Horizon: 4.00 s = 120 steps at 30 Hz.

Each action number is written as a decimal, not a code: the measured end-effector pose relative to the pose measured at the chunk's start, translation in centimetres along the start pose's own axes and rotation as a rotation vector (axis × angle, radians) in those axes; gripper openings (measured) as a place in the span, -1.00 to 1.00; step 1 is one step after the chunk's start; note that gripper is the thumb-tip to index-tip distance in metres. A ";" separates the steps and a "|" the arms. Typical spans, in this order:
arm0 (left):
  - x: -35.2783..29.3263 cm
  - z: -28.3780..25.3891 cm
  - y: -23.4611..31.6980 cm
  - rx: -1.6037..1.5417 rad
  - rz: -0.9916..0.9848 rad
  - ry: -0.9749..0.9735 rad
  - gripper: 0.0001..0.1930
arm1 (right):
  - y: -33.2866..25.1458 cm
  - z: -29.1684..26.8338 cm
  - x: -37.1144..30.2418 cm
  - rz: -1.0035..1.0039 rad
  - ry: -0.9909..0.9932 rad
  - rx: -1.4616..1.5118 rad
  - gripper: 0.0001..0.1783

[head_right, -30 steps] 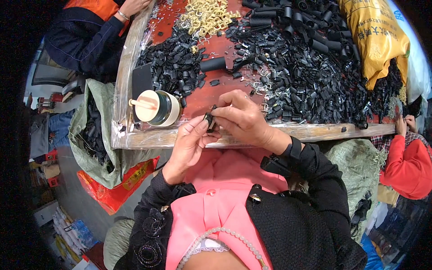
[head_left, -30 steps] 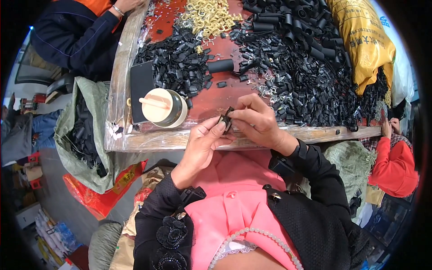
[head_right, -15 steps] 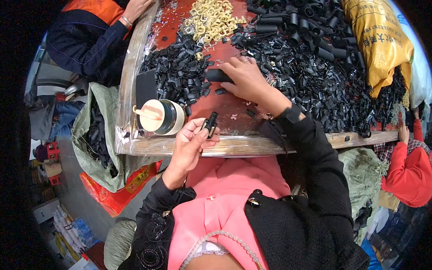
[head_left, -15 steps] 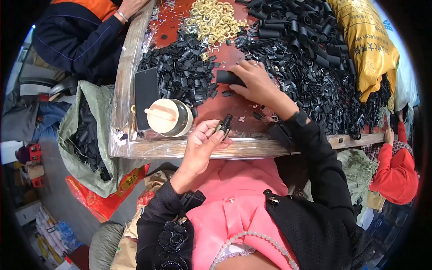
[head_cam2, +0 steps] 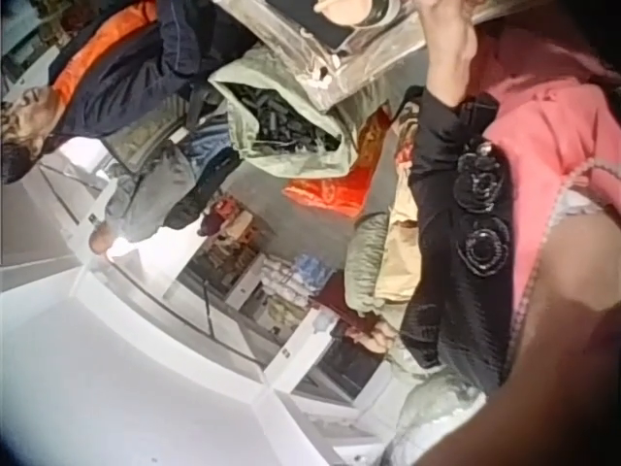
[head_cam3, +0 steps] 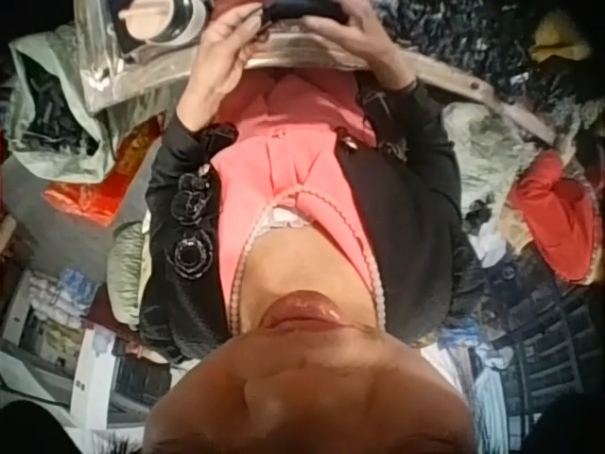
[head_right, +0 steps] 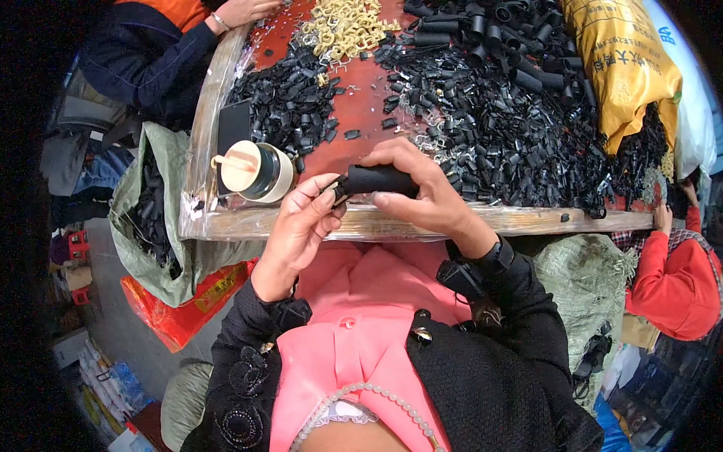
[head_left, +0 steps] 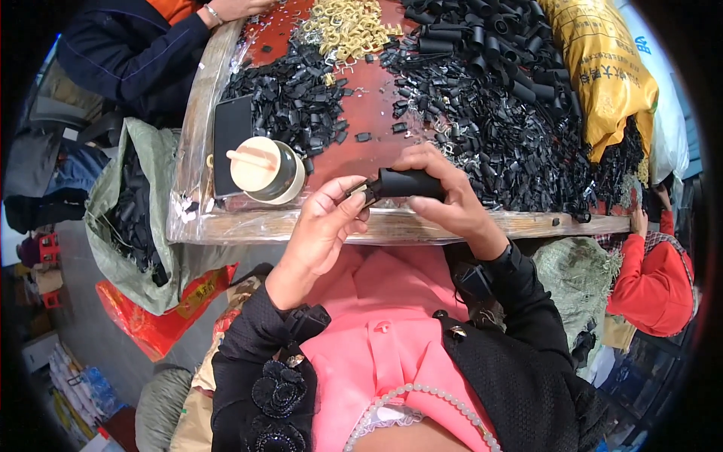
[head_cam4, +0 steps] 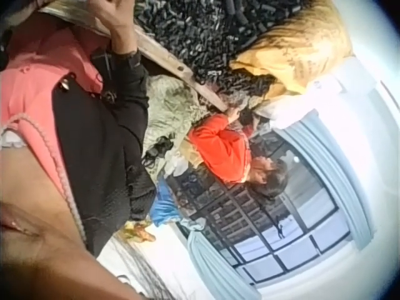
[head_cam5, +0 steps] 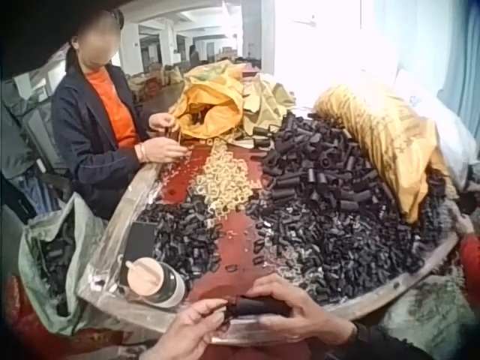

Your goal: The person assembles plastic components by hand, inserting a small beige piece into a black housing, sliding a black sleeve over the assembly, and placing the finished unit into a large green bag.

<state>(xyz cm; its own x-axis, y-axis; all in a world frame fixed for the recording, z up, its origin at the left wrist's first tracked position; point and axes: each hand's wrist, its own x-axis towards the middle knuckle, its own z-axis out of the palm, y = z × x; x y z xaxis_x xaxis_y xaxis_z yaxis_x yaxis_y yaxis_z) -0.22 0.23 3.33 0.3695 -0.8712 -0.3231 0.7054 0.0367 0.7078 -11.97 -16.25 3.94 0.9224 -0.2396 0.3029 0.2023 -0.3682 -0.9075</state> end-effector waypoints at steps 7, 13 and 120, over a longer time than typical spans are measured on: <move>-0.3 -0.4 0.3 0.043 -0.010 -0.010 -0.71 | 0.5 0.3 -0.2 -0.074 -0.017 0.002 -0.60; 0.0 -1.1 0.5 0.179 0.014 0.009 -0.72 | 0.1 1.1 0.2 -0.095 -0.013 0.011 -0.59; 2.3 16.8 -12.2 0.869 -0.280 -0.816 -0.61 | -14.3 -8.4 -39.2 0.921 0.623 -1.386 -0.55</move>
<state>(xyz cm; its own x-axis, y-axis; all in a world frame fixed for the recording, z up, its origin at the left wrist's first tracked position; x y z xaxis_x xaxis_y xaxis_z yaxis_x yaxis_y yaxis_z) -18.19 -10.43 4.50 -0.4379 -0.8593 -0.2643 -0.0543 -0.2682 0.9618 -53.80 -9.11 7.43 0.2500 -0.9381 0.2398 -0.9625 -0.2677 -0.0438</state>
